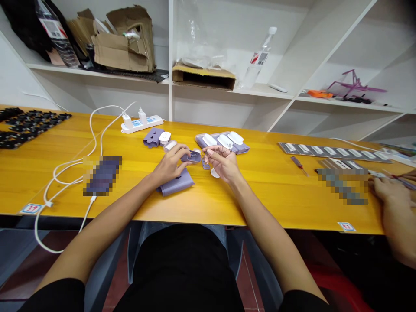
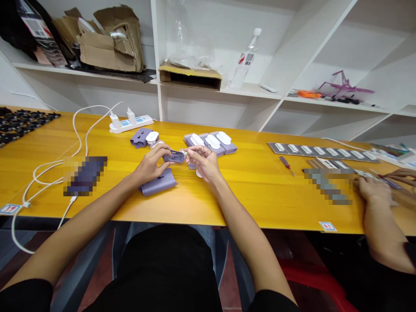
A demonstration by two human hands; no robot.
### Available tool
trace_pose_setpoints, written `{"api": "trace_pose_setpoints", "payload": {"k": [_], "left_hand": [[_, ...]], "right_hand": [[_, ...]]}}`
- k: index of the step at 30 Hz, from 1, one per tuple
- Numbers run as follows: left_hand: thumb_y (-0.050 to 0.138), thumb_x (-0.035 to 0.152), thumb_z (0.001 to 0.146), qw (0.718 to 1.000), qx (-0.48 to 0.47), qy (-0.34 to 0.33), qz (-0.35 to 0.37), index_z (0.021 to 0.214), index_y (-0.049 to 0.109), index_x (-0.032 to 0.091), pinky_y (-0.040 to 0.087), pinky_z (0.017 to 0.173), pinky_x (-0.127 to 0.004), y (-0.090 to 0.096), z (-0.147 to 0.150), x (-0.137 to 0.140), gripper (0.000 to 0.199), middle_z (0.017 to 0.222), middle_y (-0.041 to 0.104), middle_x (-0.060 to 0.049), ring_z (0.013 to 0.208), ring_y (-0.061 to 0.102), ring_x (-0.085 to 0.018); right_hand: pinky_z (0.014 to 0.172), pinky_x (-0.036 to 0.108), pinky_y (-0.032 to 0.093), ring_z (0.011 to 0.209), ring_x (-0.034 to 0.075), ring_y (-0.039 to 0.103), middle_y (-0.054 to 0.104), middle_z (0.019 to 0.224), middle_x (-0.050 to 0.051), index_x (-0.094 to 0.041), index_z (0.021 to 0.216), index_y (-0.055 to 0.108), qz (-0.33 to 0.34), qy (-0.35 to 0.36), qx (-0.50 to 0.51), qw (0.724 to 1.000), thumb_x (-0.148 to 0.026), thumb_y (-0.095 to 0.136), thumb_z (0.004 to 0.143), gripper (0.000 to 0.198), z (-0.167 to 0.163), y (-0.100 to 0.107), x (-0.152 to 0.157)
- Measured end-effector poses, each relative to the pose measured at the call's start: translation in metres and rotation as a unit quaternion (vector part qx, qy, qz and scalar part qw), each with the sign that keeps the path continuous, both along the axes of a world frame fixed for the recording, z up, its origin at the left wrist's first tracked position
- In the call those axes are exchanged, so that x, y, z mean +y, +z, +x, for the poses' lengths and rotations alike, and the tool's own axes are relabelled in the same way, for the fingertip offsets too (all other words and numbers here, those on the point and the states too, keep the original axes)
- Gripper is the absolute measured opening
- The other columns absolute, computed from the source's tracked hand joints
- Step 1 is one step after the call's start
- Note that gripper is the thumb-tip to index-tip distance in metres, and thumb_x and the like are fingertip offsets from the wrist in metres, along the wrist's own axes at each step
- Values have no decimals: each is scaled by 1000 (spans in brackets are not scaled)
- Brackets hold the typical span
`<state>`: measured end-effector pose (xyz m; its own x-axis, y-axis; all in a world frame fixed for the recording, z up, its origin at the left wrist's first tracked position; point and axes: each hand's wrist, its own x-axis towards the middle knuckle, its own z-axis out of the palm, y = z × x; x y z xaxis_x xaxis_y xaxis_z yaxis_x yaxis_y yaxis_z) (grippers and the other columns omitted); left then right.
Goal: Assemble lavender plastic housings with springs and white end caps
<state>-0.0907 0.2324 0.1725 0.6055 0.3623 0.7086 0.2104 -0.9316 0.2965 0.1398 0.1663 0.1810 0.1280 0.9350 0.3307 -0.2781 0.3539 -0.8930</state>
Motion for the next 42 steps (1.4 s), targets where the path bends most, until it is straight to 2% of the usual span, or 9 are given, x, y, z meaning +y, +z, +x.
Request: {"api": "trace_pose_setpoints", "payload": {"k": [15,21,27,32,35,37,38,40,42], "left_hand": [[66,26,103,1000,-23,-11,6,123,62,22,54,108,-49,3,1,-3,22,127,69,-15,123,67,-29],[61,23,105,999,-25,-39,9,133,63,23,51,112,-49,2,2,-6,28,133,69,-14,127,65,-28],[61,27,104,999,-45,-8,-26,129,67,22,55,106,-46,3,4,-10,26,124,65,-14,119,64,-27],[62,28,104,996,-71,14,-51,122,67,21,56,101,-44,6,5,-12,19,122,66,-13,119,65,-27],[63,27,104,993,-103,26,-47,119,66,20,57,98,-43,6,5,-10,17,119,66,-12,117,66,-26],[64,26,103,991,-125,34,-44,119,66,20,58,95,-40,6,4,-8,17,119,66,-11,114,67,-25],[64,26,103,989,-134,37,-45,119,67,20,58,93,-39,6,4,-8,17,119,65,-11,112,67,-25],[65,26,103,987,-145,46,-51,118,67,20,58,89,-37,5,3,-6,17,119,64,-10,109,67,-24],[65,26,103,986,-146,54,-54,118,67,20,58,88,-36,5,3,-6,16,119,64,-10,108,67,-23]], "right_hand": [[68,34,62,69,16,72,83,98,4,-23,89,77,-10,24,-11,1000,-46,99,70,37,-5,-2,-2],[73,33,64,75,17,76,82,87,3,-22,91,78,-16,65,-10,998,-43,100,72,36,-6,-6,-2],[74,34,66,78,17,79,84,108,5,-23,97,79,-26,71,10,997,-41,101,70,40,-6,-7,0],[59,29,57,73,16,75,82,122,7,-24,110,77,-36,57,-9,998,-39,100,69,49,0,-7,1],[55,29,49,64,15,67,82,107,5,-23,109,76,-27,-5,-73,997,-43,90,80,38,8,-10,4],[62,32,50,65,17,64,79,89,4,-22,100,76,-16,-79,-203,976,-39,80,88,22,14,-13,6],[68,34,51,68,19,65,78,84,4,-21,95,76,-5,-113,-295,949,-34,75,91,14,17,-15,6],[82,38,52,83,24,68,78,88,8,-19,91,76,22,-148,-488,860,-25,69,93,10,20,-18,6],[92,41,51,101,29,68,78,101,13,-17,94,77,30,-138,-637,758,-22,67,95,12,19,-20,4]]}}
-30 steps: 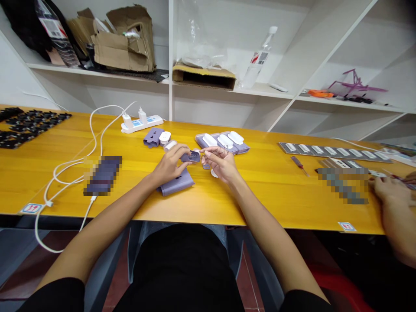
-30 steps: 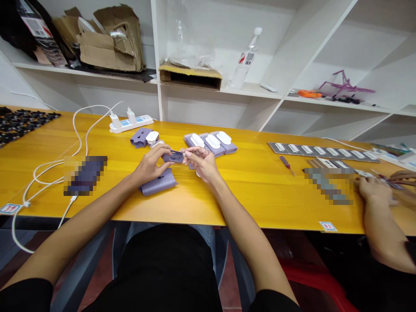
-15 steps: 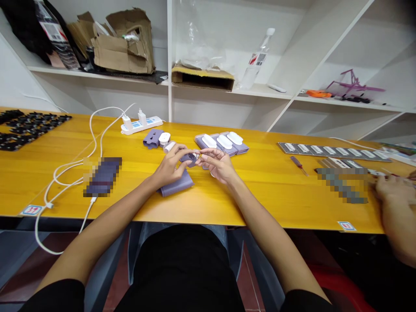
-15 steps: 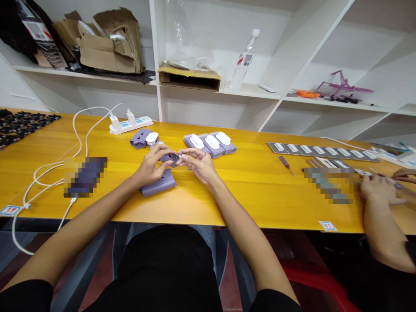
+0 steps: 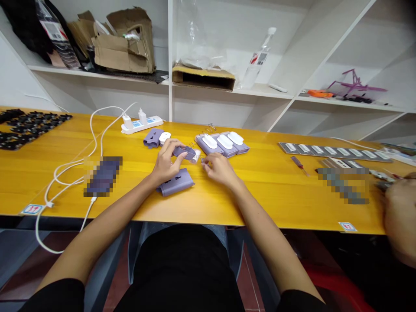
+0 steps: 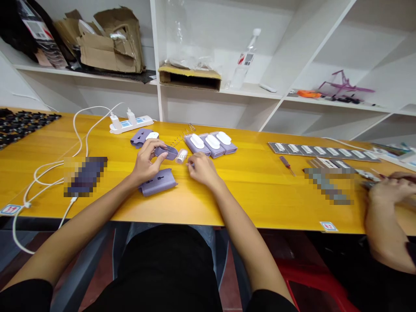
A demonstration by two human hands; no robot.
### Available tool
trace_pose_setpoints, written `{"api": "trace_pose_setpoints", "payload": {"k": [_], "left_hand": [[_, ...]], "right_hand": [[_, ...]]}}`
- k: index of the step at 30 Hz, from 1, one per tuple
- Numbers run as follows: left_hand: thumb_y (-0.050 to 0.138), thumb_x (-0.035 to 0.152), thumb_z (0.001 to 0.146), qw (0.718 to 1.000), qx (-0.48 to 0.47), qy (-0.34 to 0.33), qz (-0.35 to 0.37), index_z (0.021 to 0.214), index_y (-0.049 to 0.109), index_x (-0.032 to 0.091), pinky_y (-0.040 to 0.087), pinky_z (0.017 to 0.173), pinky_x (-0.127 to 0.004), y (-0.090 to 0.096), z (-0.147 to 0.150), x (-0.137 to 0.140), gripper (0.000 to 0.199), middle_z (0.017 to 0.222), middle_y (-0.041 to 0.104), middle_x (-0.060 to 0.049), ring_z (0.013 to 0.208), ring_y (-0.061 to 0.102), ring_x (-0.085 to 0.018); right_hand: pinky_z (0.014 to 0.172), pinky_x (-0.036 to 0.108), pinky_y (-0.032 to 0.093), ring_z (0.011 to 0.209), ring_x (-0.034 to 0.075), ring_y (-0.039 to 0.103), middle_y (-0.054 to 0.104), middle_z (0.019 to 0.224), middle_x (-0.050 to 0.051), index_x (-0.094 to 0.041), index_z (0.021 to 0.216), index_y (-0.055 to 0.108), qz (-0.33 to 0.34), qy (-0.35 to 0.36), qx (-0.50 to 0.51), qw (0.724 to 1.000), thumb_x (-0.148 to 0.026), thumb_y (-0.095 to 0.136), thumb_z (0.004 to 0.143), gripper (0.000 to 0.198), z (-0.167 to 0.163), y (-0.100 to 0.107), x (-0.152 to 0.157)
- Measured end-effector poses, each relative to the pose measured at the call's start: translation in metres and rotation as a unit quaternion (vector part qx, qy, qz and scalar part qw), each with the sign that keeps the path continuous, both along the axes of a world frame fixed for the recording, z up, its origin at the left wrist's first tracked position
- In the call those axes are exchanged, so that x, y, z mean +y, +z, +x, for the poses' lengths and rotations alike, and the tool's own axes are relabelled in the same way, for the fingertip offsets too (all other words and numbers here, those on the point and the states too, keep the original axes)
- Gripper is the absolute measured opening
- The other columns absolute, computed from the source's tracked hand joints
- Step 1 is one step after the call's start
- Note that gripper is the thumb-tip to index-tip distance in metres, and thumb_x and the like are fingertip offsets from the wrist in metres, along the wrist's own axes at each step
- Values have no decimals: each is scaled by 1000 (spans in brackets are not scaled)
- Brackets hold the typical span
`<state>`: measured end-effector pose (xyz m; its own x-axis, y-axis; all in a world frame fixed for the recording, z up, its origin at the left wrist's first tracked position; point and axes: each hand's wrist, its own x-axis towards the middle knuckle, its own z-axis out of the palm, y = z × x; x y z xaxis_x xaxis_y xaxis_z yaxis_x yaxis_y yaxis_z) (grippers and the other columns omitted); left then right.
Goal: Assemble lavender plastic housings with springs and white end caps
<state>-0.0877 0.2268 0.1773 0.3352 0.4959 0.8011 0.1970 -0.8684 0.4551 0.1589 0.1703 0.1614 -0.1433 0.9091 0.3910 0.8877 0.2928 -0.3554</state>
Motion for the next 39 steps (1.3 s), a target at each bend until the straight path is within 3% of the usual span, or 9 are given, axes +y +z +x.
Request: {"api": "trace_pose_setpoints", "payload": {"k": [4,8,14,18,23,28,35,39], "left_hand": [[65,27,103,1000,13,8,0,117,67,21,58,90,-38,0,0,0,16,119,65,-11,112,67,-25],[64,25,102,1000,14,3,9,118,67,20,58,93,-39,0,1,0,16,118,65,-10,113,66,-25],[64,25,102,1000,19,8,4,117,67,20,58,94,-40,-1,0,0,16,120,65,-11,115,66,-25],[64,24,102,1000,22,7,10,116,67,20,58,94,-40,0,0,0,15,119,65,-11,115,66,-25],[65,25,102,1000,23,11,7,117,67,20,58,94,-40,-1,-1,1,16,120,64,-11,114,67,-25],[65,27,102,999,29,20,11,116,66,21,58,94,-40,-1,-1,3,16,119,64,-11,113,67,-25],[65,26,102,999,28,15,18,117,67,21,58,93,-40,-2,-1,4,16,120,64,-10,112,67,-24],[65,26,102,999,29,16,16,116,67,21,58,93,-40,-1,-2,3,15,119,65,-10,113,67,-24]], "right_hand": [[98,45,48,118,37,62,73,118,21,-13,108,76,-53,-31,-164,985,-32,66,101,24,-10,1,-5],[99,49,46,121,39,58,68,125,24,-10,113,74,-63,-32,-191,979,-26,61,101,24,-14,3,-8],[95,49,46,114,38,58,68,114,22,-12,97,73,-68,5,-200,977,-13,57,94,17,-8,0,-8],[91,44,47,101,32,60,67,107,18,-13,92,71,-67,40,-182,980,-10,60,89,12,-5,-3,-6],[93,39,50,103,29,60,66,110,16,-15,98,65,-62,73,-125,988,-3,56,86,20,-3,-9,-3],[93,40,51,106,30,61,67,116,17,-16,110,60,-71,65,-78,992,-2,57,84,29,0,-11,-4],[86,36,50,98,28,64,70,110,14,-18,108,59,-148,33,-27,988,-8,66,88,23,1,-5,-3],[87,37,50,102,29,64,70,117,15,-17,110,59,-134,40,-18,990,-5,65,84,29,-2,-4,-5]]}}
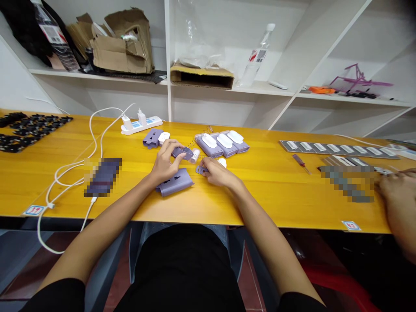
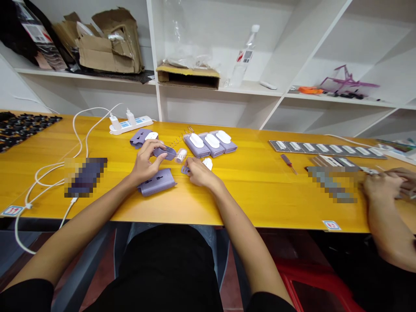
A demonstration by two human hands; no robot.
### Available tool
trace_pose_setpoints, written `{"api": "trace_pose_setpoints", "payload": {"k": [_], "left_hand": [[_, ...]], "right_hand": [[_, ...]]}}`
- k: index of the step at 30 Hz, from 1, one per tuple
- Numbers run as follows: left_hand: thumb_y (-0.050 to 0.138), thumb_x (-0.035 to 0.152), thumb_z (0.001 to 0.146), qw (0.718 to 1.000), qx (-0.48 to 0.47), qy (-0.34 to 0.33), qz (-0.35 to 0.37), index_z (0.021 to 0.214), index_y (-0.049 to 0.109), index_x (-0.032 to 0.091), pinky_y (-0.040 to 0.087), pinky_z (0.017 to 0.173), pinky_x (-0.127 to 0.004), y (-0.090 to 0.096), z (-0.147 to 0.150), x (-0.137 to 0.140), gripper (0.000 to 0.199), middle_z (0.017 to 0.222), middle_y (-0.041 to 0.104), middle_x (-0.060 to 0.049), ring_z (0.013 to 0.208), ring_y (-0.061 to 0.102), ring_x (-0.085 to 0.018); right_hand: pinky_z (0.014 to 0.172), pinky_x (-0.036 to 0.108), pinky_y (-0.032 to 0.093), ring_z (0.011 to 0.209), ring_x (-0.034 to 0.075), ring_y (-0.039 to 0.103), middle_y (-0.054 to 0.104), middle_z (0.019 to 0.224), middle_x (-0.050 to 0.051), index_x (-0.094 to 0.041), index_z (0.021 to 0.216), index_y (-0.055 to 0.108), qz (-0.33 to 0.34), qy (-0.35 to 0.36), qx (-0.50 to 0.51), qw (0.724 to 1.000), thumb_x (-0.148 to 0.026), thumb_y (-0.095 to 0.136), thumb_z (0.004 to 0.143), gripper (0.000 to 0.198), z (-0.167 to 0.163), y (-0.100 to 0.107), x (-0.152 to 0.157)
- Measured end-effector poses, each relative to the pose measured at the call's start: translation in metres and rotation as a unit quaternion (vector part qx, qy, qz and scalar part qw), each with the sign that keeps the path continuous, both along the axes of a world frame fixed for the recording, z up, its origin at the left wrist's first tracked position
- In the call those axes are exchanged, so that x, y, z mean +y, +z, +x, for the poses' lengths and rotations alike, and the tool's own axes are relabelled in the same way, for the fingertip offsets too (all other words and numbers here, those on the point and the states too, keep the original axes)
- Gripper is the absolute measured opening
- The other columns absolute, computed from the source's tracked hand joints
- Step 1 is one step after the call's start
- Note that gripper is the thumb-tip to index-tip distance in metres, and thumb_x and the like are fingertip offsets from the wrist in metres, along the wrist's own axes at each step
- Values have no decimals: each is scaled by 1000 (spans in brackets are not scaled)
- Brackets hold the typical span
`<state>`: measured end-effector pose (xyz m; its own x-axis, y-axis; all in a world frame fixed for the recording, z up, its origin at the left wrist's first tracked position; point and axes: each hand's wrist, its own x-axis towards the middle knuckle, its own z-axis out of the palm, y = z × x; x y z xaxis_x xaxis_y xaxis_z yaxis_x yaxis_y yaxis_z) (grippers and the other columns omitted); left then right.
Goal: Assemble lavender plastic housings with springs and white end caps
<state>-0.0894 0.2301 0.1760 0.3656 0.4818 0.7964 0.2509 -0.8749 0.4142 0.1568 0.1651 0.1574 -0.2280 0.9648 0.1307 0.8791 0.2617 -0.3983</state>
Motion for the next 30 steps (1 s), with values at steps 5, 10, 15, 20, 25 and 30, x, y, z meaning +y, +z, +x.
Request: {"api": "trace_pose_setpoints", "payload": {"k": [5,10,15,20,25,30], "left_hand": [[65,27,103,1000,3,-1,-3,117,68,21,58,94,-40,3,-1,-2,16,120,66,-11,114,67,-25],[65,28,102,1000,1,12,-1,119,68,21,57,95,-41,4,-1,-2,19,120,67,-11,114,67,-26],[65,30,101,1000,-2,6,0,118,68,21,56,96,-42,8,-1,-7,20,119,69,-11,112,68,-26],[61,33,101,999,1,-33,2,117,70,20,54,102,-45,13,-2,-15,22,114,72,-11,111,69,-27],[58,33,102,999,2,-39,1,113,70,20,54,97,-44,13,-3,-16,21,107,72,-9,104,68,-26],[59,33,100,1000,11,-21,-16,108,68,21,53,87,-40,12,-4,-15,17,100,69,-8,91,64,-24]], "right_hand": [[84,35,50,97,27,67,72,108,11,-16,120,61,22,10,52,998,-6,62,83,38,-2,-1,1],[82,37,54,80,23,70,74,94,6,-17,122,65,47,-8,190,981,-13,60,87,35,1,-4,8],[74,38,61,70,21,73,73,79,1,-24,106,58,7,-8,470,883,-40,71,94,24,4,-1,14],[60,31,53,72,17,71,74,111,4,-28,119,56,25,4,610,792,-31,83,80,47,5,10,12],[56,28,43,71,15,60,74,113,8,-22,113,70,-15,14,660,751,-18,76,73,41,6,20,8],[52,29,39,69,17,54,74,103,11,-19,104,75,-34,23,685,727,-37,74,81,30,5,29,4]]}}
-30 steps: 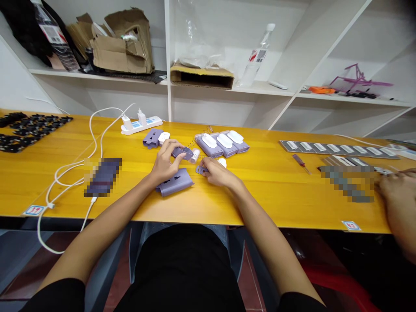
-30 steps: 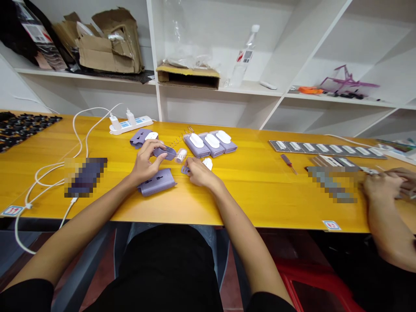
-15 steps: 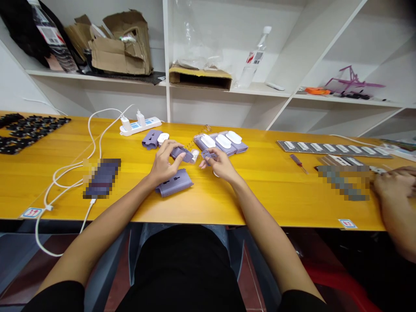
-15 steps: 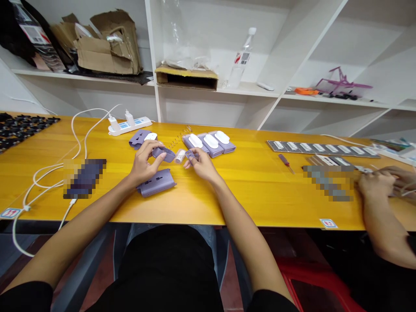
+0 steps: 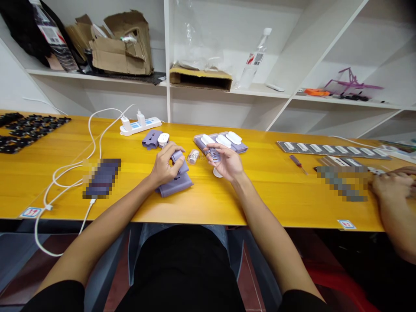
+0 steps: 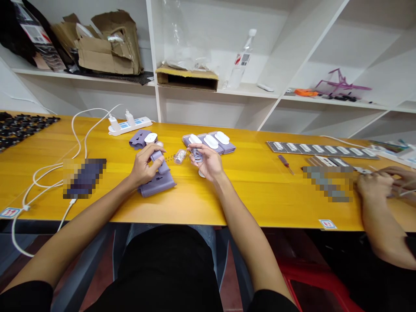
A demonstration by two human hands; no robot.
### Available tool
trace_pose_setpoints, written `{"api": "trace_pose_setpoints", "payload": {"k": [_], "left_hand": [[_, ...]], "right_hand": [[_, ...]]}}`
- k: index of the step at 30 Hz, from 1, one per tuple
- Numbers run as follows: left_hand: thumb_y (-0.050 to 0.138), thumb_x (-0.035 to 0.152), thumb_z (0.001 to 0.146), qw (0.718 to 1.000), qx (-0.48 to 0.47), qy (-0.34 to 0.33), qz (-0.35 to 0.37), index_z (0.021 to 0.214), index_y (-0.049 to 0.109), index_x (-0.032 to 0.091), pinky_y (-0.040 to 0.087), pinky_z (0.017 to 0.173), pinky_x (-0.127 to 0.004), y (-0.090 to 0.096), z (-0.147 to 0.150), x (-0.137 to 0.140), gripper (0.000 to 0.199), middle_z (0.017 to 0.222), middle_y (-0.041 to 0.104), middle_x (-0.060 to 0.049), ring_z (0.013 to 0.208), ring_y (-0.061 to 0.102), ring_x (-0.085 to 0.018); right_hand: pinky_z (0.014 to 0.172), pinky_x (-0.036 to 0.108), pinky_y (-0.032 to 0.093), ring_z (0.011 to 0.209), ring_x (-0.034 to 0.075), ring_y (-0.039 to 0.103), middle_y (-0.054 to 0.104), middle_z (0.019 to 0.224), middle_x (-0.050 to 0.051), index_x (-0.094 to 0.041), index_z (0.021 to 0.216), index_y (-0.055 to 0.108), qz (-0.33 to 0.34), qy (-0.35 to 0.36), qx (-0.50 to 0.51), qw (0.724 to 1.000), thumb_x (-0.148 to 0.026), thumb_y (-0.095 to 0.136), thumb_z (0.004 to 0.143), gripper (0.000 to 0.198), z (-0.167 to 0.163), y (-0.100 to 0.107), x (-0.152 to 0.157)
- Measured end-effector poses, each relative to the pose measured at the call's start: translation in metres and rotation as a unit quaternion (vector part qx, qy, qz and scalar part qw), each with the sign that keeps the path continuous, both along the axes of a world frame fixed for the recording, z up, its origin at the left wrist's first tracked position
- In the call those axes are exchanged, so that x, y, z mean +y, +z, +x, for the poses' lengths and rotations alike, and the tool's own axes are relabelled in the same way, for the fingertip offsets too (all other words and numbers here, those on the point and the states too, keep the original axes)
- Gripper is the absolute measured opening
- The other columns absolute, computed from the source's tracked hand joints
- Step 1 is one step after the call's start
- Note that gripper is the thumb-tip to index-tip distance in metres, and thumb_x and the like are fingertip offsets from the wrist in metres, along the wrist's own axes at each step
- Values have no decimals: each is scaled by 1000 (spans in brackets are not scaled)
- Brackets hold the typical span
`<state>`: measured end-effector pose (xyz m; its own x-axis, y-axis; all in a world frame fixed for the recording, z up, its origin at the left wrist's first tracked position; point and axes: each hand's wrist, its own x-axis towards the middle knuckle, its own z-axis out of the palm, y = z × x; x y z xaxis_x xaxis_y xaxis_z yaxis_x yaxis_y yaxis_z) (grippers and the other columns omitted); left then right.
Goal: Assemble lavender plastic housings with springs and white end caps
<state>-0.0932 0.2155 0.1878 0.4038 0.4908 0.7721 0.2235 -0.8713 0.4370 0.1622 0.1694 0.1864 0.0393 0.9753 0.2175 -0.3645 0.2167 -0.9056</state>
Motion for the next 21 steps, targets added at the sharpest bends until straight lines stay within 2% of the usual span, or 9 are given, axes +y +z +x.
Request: {"api": "trace_pose_setpoints", "payload": {"k": [2,4,9,13,16,21], "left_hand": [[59,34,101,1000,4,-2,-2,108,68,21,53,86,-40,0,0,0,17,99,68,-8,88,63,-23],[59,35,101,1000,5,-5,-3,108,68,21,52,85,-40,0,1,0,18,98,68,-8,88,62,-23],[63,42,100,1000,4,-7,-19,106,68,21,51,83,-39,-2,3,0,22,94,67,-6,86,62,-23],[67,45,99,997,-28,-15,-71,106,69,21,52,83,-37,-6,4,2,25,96,70,-6,88,65,-22],[68,46,98,990,-58,-27,-123,106,69,21,53,84,-36,-8,5,6,26,99,72,-6,90,67,-21],[73,52,94,967,-119,-33,-224,106,68,20,55,83,-34,-10,7,14,35,106,75,-7,94,70,-21]], "right_hand": [[52,30,39,69,17,54,73,102,11,-19,105,75,-1,8,-1,1000,-50,72,89,36,-1,2,-2],[53,30,40,69,17,55,73,104,11,-20,106,75,1,8,-12,1000,-56,74,89,40,-3,3,-4],[59,29,40,77,16,56,72,108,6,-24,110,74,8,-26,-46,999,-33,92,70,45,-10,-2,-6],[62,29,42,78,16,56,71,114,5,-24,111,73,30,-19,-110,993,-28,88,68,46,-9,-7,-5],[67,30,44,77,16,56,72,106,3,-23,108,73,47,-40,-221,973,-33,86,75,37,-7,-10,-5],[74,32,43,76,16,55,71,94,2,-21,93,74,103,-88,-386,912,-41,81,85,23,-11,-15,-4]]}}
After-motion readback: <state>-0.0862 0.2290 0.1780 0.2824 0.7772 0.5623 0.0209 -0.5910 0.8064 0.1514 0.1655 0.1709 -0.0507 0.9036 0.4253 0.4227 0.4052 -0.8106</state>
